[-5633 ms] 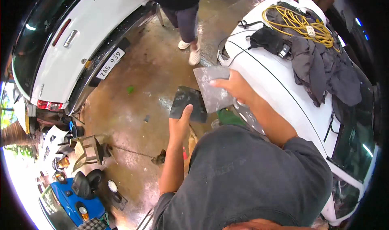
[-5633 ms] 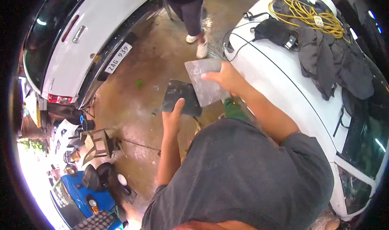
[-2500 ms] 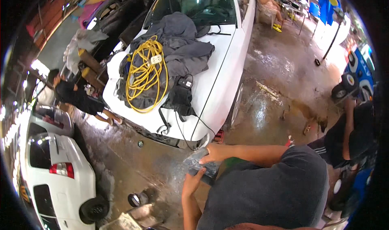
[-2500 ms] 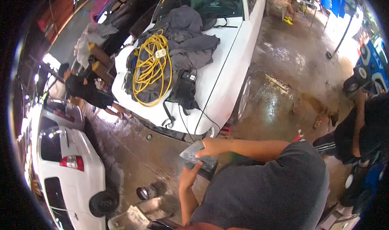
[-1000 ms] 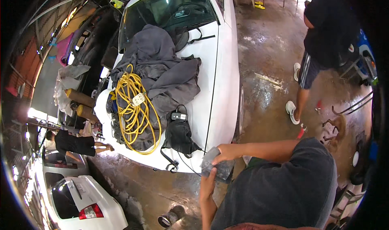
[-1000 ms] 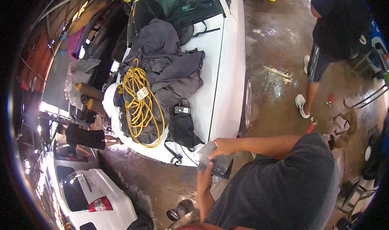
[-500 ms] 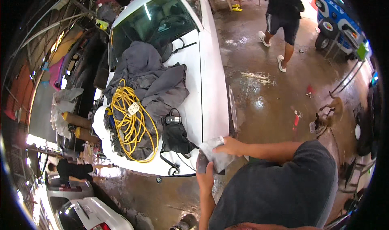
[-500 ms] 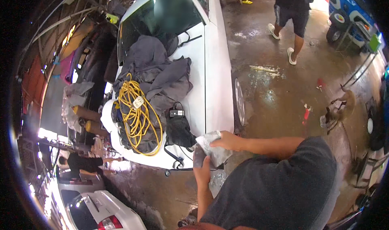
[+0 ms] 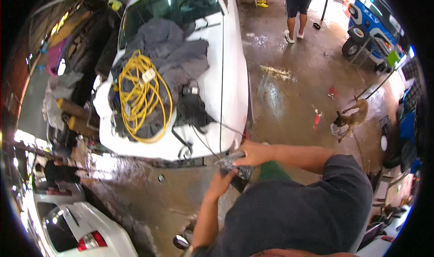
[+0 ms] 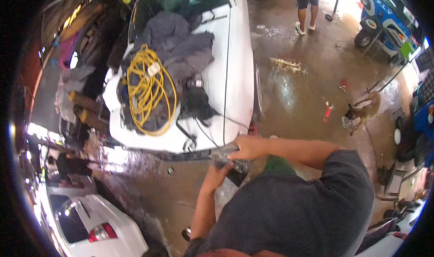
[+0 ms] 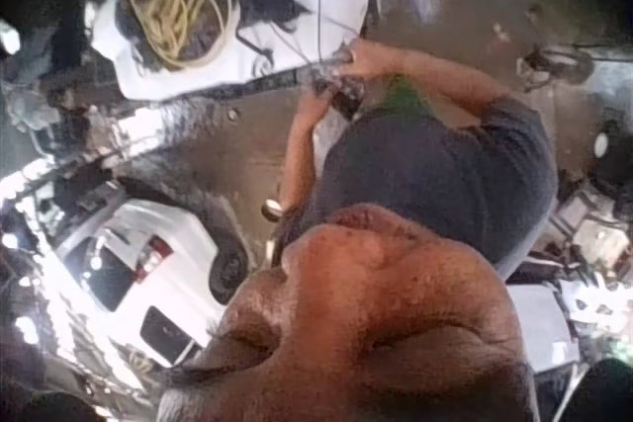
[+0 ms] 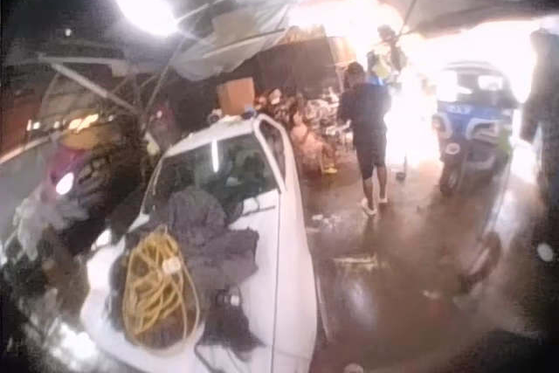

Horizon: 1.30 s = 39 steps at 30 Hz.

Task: The person rubs two metal plates together by hand and then wipes one of the plates with a cloth while standing in a garage area.

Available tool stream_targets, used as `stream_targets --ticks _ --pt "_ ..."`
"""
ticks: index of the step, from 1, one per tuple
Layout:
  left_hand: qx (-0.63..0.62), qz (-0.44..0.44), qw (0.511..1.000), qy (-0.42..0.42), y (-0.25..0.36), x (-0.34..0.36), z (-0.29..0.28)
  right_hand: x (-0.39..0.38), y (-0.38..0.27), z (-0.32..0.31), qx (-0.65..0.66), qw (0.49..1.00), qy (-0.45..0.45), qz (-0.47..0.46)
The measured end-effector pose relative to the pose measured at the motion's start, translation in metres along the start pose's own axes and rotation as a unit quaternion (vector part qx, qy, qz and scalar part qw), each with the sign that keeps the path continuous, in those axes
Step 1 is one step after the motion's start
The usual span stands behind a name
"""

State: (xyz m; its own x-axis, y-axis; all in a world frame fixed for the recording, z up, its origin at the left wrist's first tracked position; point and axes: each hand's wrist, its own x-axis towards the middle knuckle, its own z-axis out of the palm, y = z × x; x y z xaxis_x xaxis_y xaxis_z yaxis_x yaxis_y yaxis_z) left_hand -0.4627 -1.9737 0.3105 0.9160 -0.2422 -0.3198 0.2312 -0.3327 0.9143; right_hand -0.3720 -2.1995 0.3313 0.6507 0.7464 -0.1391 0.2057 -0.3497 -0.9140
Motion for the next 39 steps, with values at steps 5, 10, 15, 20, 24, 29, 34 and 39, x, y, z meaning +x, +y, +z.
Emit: stream_targets --ticks 5,10,15,20,24,29,34,39 --pt "-0.093 0.024 0.995 -0.04 -0.006 -0.031 -0.003 -0.004 -0.035 0.02 -0.076 0.995 -0.06 -0.002" --pt "-0.22 0.025 0.969 0.112 0.023 -0.044 -0.019 -0.003 -0.043 0.053 0.233 0.961 0.135 0.063" --pt "-0.089 0.087 0.983 0.138 0.02 -0.058 -0.025 0.002 -0.061 0.085 0.439 0.862 0.242 0.08" --pt "-0.089 0.063 0.991 0.079 0.003 -0.075 -0.038 0.0 -0.081 0.072 0.138 0.984 0.068 0.087" --pt "-0.064 -0.007 0.998 -0.014 -0.004 -0.09 -0.038 -0.002 -0.091 0.07 0.021 0.999 -0.022 0.028" --pt "-0.128 -0.008 0.991 0.045 0.002 -0.108 -0.03 -0.005 -0.081 0.095 0.139 0.985 0.078 0.062" --pt "-0.113 0.184 0.94 0.263 -0.002 -0.113 -0.014 -0.003 -0.079 0.131 0.499 0.833 0.234 0.057" --pt "-0.104 0.128 0.958 0.236 0.005 -0.124 -0.008 -0.009 -0.068 0.134 0.387 0.89 0.237 0.052"
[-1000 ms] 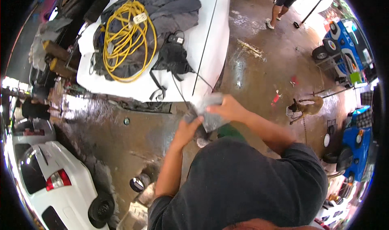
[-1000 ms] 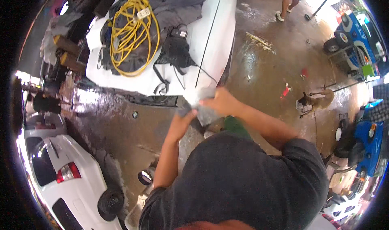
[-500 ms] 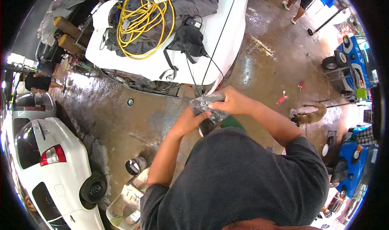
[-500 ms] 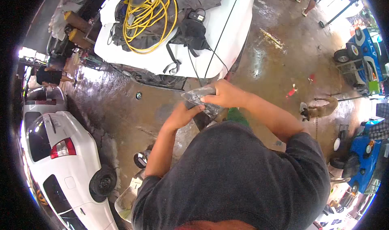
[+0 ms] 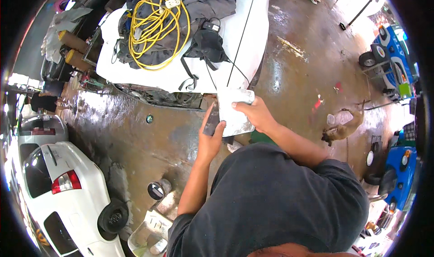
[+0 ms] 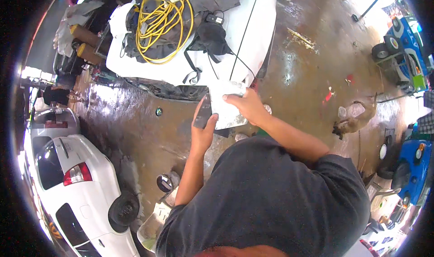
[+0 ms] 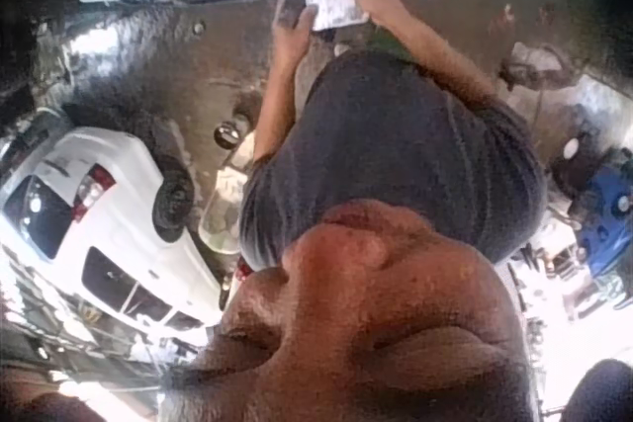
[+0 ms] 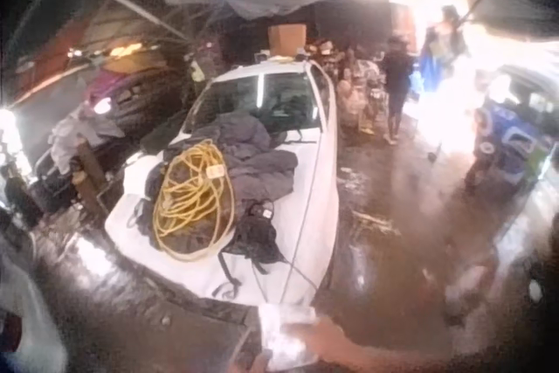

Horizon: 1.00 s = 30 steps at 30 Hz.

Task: The person rubs two metal plates together by hand and then wipes one of the plates with a cloth while standing in a garage area.

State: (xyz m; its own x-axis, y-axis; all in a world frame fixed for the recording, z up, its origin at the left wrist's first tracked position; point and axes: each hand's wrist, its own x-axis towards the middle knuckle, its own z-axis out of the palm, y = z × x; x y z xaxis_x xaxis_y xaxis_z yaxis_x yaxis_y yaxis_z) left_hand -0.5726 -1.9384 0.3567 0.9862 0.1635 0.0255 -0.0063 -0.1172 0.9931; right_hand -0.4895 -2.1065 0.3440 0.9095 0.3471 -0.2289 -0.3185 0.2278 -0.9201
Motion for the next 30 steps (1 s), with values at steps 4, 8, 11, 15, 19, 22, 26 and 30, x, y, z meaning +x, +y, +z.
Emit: stream_targets --ticks 4,8,11,15,19,22,26,30 --pt "0.009 -0.016 0.999 -0.03 -0.004 -0.003 0.004 -0.005 -0.003 -0.007 -0.107 0.994 -0.009 -0.038" --pt "0.026 -0.012 0.999 -0.042 -0.003 -0.002 0.006 -0.009 -0.006 -0.017 -0.169 0.985 -0.017 -0.038" --pt "0.036 -0.013 0.998 -0.054 -0.003 -0.001 0.007 -0.014 -0.016 -0.017 -0.167 0.985 -0.012 -0.045" --pt "0.04 -0.005 0.998 -0.054 0.002 0.001 0.012 -0.015 -0.022 -0.02 -0.198 0.978 -0.021 -0.064" --pt "0.042 -0.048 0.995 -0.072 0.005 0.0 0.013 -0.019 -0.032 -0.022 -0.213 0.975 -0.052 -0.046" --pt "0.018 -0.035 0.997 -0.068 -0.001 -0.001 0.013 -0.018 -0.033 -0.022 -0.215 0.973 -0.068 -0.037" --pt "0.031 -0.007 0.998 -0.055 0.021 0.004 0.019 -0.021 -0.025 -0.017 -0.093 0.994 -0.012 -0.057" --pt "0.064 0.039 0.996 -0.037 0.016 0.004 0.016 -0.02 -0.027 -0.016 -0.072 0.996 -0.001 -0.047"
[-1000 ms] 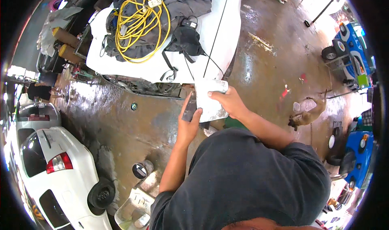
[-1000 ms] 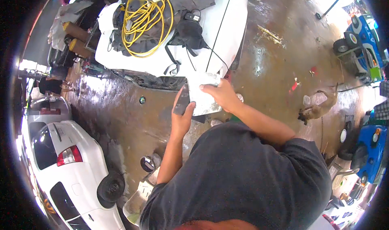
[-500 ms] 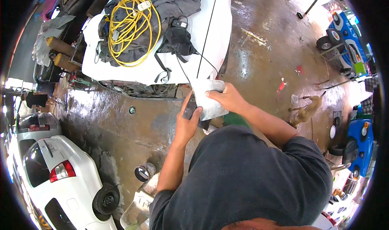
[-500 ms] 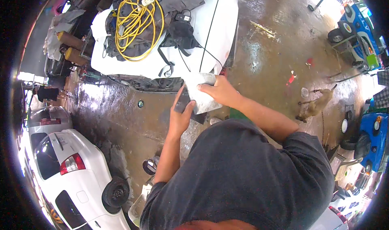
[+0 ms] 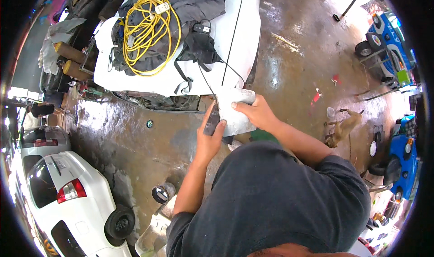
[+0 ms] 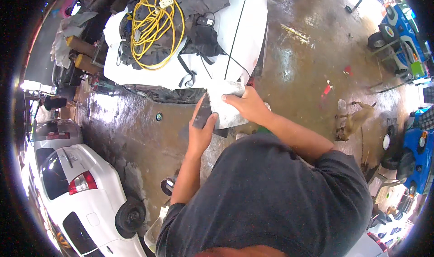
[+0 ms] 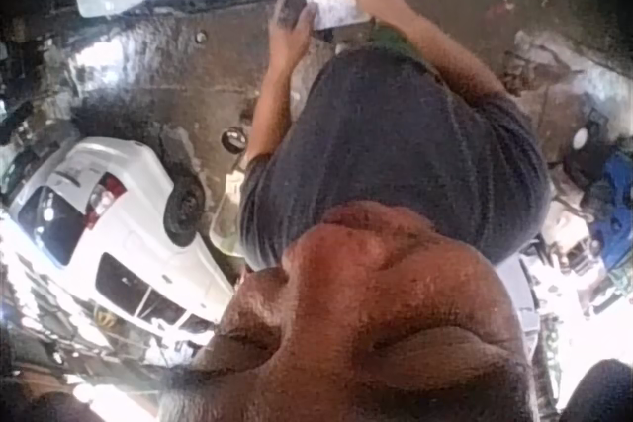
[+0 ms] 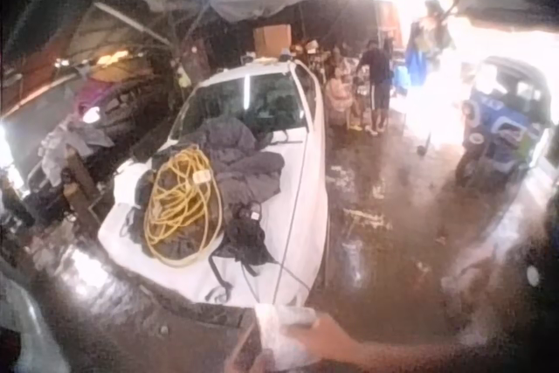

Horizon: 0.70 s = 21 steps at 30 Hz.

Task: The person rubs two metal plates together by hand and then wipes one of the plates with a cloth while standing in a garage area.

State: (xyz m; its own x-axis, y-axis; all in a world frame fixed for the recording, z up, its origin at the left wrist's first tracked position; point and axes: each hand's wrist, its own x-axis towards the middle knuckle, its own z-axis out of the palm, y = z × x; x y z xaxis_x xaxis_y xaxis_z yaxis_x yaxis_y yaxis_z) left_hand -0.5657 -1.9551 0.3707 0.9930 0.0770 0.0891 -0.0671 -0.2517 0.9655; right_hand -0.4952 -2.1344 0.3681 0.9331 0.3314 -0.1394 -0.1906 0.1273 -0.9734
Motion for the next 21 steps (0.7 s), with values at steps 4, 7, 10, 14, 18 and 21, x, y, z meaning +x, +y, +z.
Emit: stream_targets --ticks 4,7,10,14,18,21 --pt "-0.025 -0.045 0.998 -0.043 -0.007 -0.002 -0.004 0.0 -0.022 -0.006 -0.115 0.989 -0.088 0.01" --pt "-0.025 -0.1 0.989 -0.104 -0.009 0.001 -0.007 0.005 -0.02 -0.014 -0.197 0.972 -0.131 -0.004" --pt "-0.073 -0.102 0.991 -0.038 0.0 0.0 -0.001 0.0 -0.01 -0.008 -0.061 0.997 -0.052 0.0" --pt "0.016 0.021 1.0 -0.003 -0.004 -0.004 -0.002 0.0 0.004 0.0 -0.065 0.997 -0.049 -0.018" --pt "0.015 -0.093 0.987 -0.129 -0.017 -0.003 -0.023 0.006 -0.018 0.001 -0.238 0.956 -0.172 -0.017" --pt "0.004 -0.101 0.979 -0.174 -0.022 -0.005 -0.034 0.018 -0.018 0.003 -0.329 0.911 -0.247 -0.016"
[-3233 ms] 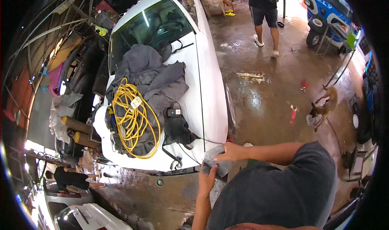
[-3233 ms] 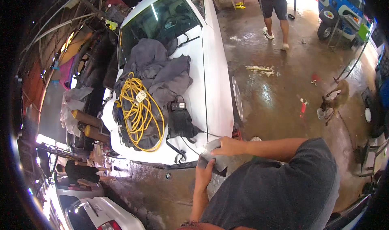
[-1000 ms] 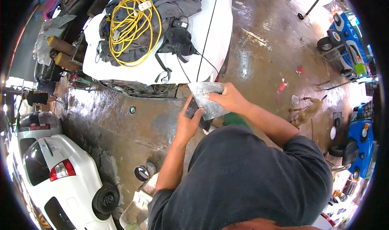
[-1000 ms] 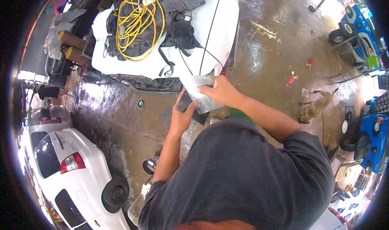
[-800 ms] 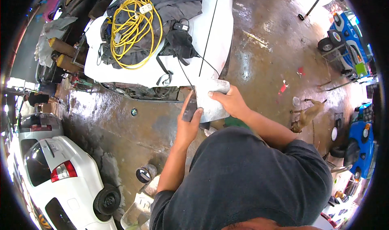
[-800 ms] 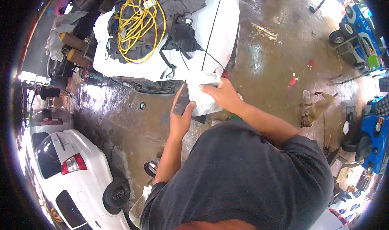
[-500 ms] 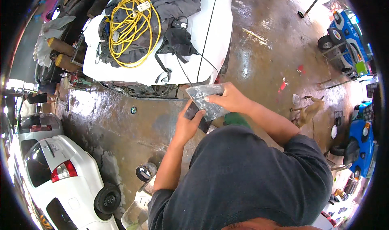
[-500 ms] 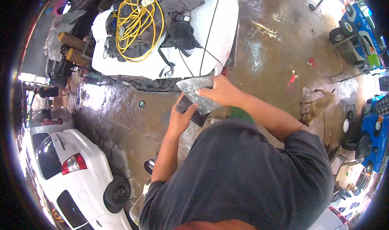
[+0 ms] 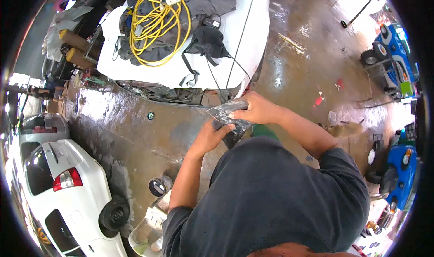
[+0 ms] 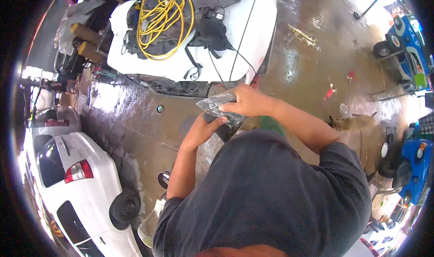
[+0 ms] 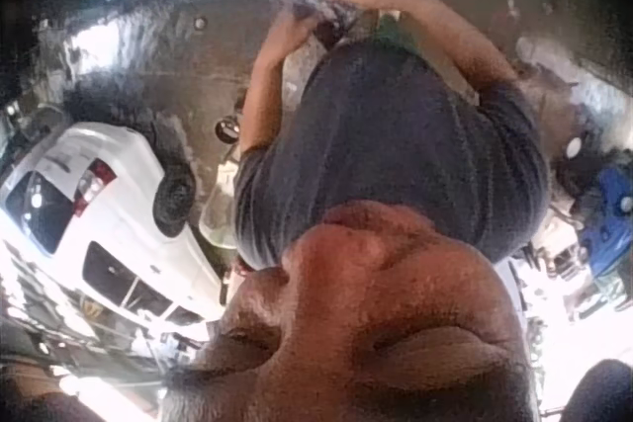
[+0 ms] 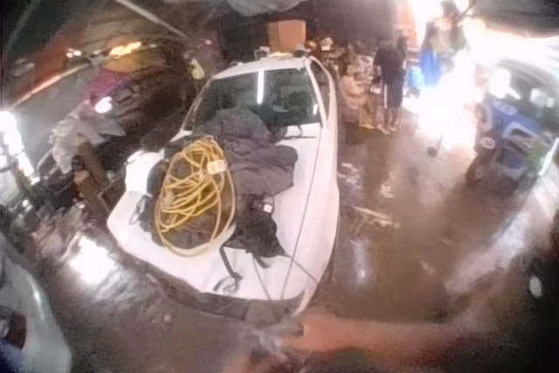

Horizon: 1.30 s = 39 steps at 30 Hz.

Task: The person rubs two metal plates together by hand and then wipes one of the plates with a cloth while standing in a garage area.

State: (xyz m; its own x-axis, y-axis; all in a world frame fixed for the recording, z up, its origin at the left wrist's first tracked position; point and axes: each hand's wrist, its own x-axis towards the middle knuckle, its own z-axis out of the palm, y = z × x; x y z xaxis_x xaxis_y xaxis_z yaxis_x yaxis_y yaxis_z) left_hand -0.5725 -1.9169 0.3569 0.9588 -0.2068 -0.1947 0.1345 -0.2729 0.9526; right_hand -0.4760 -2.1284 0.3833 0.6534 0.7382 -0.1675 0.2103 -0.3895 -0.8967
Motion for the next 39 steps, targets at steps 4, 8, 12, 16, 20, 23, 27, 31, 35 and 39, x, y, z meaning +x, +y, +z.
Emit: stream_targets --ticks 4,8,12,16,20,23,27,31,35,39 --pt "-0.018 -0.051 0.993 0.103 0.007 -0.012 -0.012 0.011 -0.012 0.021 0.105 0.99 0.07 -0.07" --pt "-0.065 0.059 0.969 0.231 -0.001 -0.03 -0.011 0.029 0.003 0.06 0.388 0.91 0.134 0.054" --pt "-0.033 0.004 0.969 0.245 -0.001 -0.042 -0.019 0.046 -0.002 0.069 0.266 0.961 0.071 0.023" --pt "-0.036 -0.032 0.987 0.156 -0.03 -0.047 -0.043 0.07 -0.017 0.06 0.069 0.997 -0.044 -0.008" --pt "-0.111 -0.019 0.983 0.147 -0.05 -0.052 -0.051 0.117 -0.004 0.062 0.141 0.971 -0.191 -0.024" --pt "-0.178 -0.081 0.961 0.194 -0.054 -0.055 -0.072 0.153 0.009 0.084 0.269 0.945 -0.181 0.04" --pt "-0.302 -0.152 0.864 0.374 -0.1 -0.068 -0.109 0.214 0.019 0.104 0.412 0.887 -0.157 0.134" --pt "-0.304 -0.132 0.801 0.499 -0.121 -0.065 -0.153 0.276 0.027 0.123 0.533 0.81 -0.141 0.201" --pt "-0.053 -0.162 0.811 0.56 -0.143 -0.059 -0.197 0.334 0.024 0.132 0.617 0.731 -0.115 0.267" --pt "-0.138 -0.091 0.737 0.655 -0.133 -0.036 -0.24 0.385 0.018 0.143 0.658 0.7 -0.115 0.254"
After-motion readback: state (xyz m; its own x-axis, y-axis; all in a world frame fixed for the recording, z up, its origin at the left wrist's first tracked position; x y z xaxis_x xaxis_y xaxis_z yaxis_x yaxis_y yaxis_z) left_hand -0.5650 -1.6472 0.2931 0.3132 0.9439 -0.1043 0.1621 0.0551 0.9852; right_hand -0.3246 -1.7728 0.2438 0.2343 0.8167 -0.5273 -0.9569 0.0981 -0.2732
